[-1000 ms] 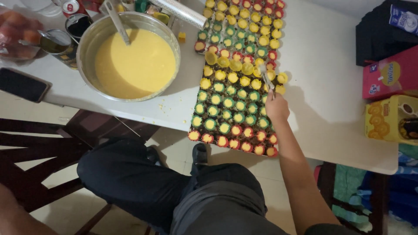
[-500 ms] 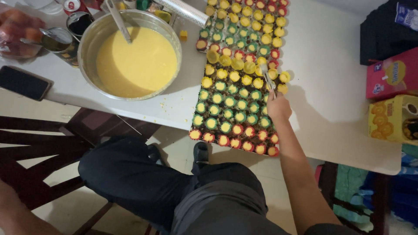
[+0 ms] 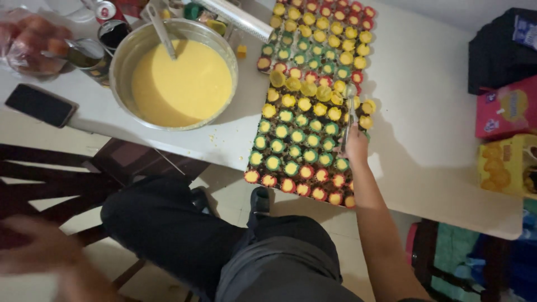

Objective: Scoop batter from a large bowl into individual small molds using an ice cream scoop.

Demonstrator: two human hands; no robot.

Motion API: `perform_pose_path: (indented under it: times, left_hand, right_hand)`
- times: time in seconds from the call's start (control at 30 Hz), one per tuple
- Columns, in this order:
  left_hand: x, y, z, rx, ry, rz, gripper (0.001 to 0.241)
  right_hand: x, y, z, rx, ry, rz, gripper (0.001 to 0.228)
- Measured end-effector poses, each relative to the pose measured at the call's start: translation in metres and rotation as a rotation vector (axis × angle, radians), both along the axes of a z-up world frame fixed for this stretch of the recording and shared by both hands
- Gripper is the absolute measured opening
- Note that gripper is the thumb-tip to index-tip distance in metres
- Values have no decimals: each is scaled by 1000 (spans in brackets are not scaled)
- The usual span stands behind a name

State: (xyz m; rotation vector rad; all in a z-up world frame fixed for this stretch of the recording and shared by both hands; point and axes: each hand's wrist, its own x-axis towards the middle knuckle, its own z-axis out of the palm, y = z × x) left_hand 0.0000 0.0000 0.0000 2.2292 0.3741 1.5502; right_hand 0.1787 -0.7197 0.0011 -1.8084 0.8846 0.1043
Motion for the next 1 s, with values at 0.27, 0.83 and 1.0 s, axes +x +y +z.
perform_pose_path:
  times: [0.27, 0.83, 1.0]
  left_hand:
    - [52, -284, 131, -101, 395, -408, 21]
    - [113, -469, 39, -1054, 1034, -860, 30]
    - [130, -422, 54, -954, 1105, -722, 21]
  right_hand:
    - [-19, 44, 48, 672, -157, -250, 61]
    - [-106, 155, 46, 640, -666, 225, 56]
    - [31, 26, -13, -541, -535, 234, 14]
